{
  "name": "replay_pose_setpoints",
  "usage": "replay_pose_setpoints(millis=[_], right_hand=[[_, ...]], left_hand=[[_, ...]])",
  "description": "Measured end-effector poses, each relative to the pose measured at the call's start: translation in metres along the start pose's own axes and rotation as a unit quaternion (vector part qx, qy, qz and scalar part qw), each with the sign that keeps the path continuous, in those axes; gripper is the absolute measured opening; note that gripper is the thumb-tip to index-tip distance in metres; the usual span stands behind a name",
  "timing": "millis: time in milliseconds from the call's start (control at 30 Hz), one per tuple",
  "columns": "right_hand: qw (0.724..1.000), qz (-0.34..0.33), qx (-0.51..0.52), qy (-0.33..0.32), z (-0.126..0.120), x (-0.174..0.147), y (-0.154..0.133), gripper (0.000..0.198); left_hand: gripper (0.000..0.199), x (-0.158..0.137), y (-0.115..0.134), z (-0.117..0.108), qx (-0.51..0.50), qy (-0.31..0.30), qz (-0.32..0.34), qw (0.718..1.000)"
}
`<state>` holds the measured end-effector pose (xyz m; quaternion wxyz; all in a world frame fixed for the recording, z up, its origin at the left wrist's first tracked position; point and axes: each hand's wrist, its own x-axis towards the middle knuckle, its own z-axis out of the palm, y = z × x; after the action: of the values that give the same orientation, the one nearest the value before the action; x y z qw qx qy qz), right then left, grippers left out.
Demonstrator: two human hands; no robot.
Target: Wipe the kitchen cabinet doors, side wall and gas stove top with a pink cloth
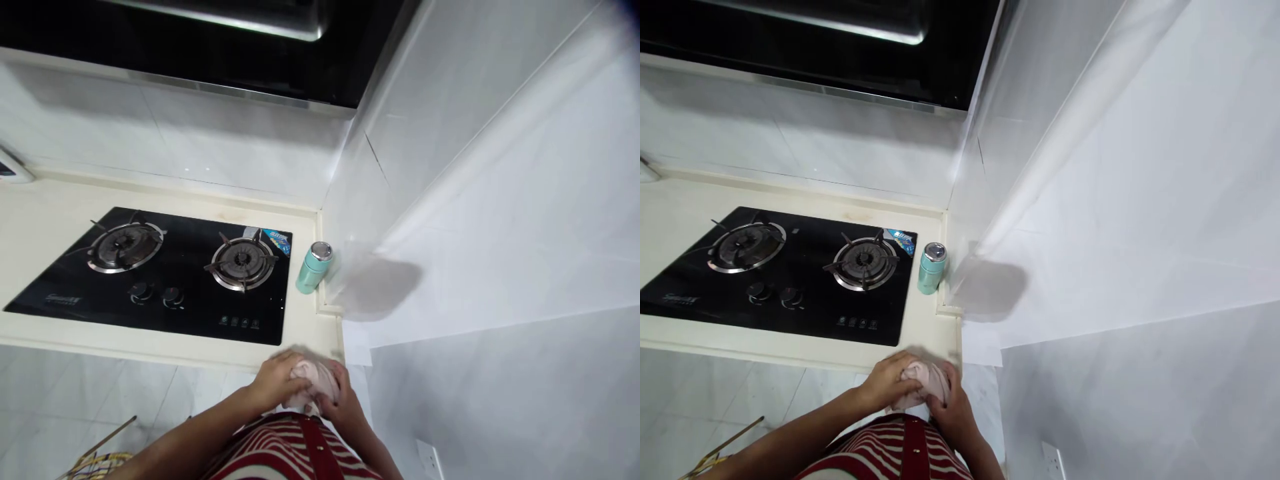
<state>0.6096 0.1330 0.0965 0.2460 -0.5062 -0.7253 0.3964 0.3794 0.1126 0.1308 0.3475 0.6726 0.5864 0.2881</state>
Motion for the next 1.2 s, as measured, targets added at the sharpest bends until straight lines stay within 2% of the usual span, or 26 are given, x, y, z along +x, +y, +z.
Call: replay_pose_setpoints(millis=[67,133,200,267,333,400,433,500,567,667,733,833,900,1067,1133,1200], right_hand=[[0.993,0.054,0.101,0.005,-0.017,0.007,-0.009,0.045],[0.980,0.100,0.165,0.039,-0.039,0.022,-0.018,0.032],[0.964,0.139,0.212,0.082,-0.059,0.043,-0.024,0.038],[0.956,0.165,0.203,0.130,-0.073,0.063,-0.022,0.046],[0.963,0.159,0.116,0.183,-0.077,0.078,-0.015,0.052],[0.970,0.103,0.004,0.219,-0.072,0.085,-0.006,0.053],[0.974,0.059,-0.042,0.215,-0.066,0.087,-0.002,0.053],[0.980,-0.029,-0.112,0.159,-0.051,0.089,0.001,0.048],[0.977,-0.078,-0.179,0.086,-0.036,0.094,-0.001,0.043],[0.965,-0.074,-0.248,0.043,-0.023,0.107,-0.005,0.041],[0.963,-0.069,-0.255,0.045,-0.021,0.114,-0.006,0.040],[0.965,-0.082,-0.245,0.046,-0.019,0.107,-0.006,0.035],[0.964,-0.081,-0.245,0.061,-0.012,0.088,-0.004,0.032],[0.970,-0.072,-0.213,0.093,0.020,0.036,-0.002,0.017],[0.980,-0.091,-0.160,0.072,0.031,0.035,-0.009,0.015],[0.986,-0.121,-0.105,0.051,0.039,0.048,-0.022,0.015]], left_hand=[[0.034,0.011,0.009,-0.006,-0.081,-0.026,-0.062,0.994],[0.038,0.028,0.015,-0.012,-0.163,-0.046,-0.130,0.977],[0.043,0.047,0.017,-0.018,-0.187,-0.040,-0.168,0.967],[0.047,0.060,0.014,-0.024,-0.167,-0.017,-0.181,0.969],[0.049,0.063,0.009,-0.029,-0.139,0.019,-0.197,0.970],[0.051,0.056,0.005,-0.030,-0.070,0.079,-0.168,0.980],[0.049,0.052,0.004,-0.029,-0.023,0.112,-0.133,0.985],[0.047,0.047,0.004,-0.023,0.073,0.154,-0.045,0.984],[0.051,0.050,0.005,-0.012,0.131,0.143,0.018,0.981],[0.068,0.069,0.009,0.004,0.173,0.075,0.038,0.981],[0.075,0.082,0.010,0.011,0.193,0.046,0.030,0.980],[0.067,0.085,0.012,0.012,0.207,0.049,0.030,0.977],[0.059,0.072,0.010,0.013,0.208,0.052,0.041,0.976],[0.046,0.013,-0.008,0.027,0.168,0.064,0.068,0.981],[0.038,-0.004,-0.016,0.026,0.125,0.104,0.055,0.985],[0.030,-0.011,-0.018,0.016,0.085,0.151,0.037,0.984]])
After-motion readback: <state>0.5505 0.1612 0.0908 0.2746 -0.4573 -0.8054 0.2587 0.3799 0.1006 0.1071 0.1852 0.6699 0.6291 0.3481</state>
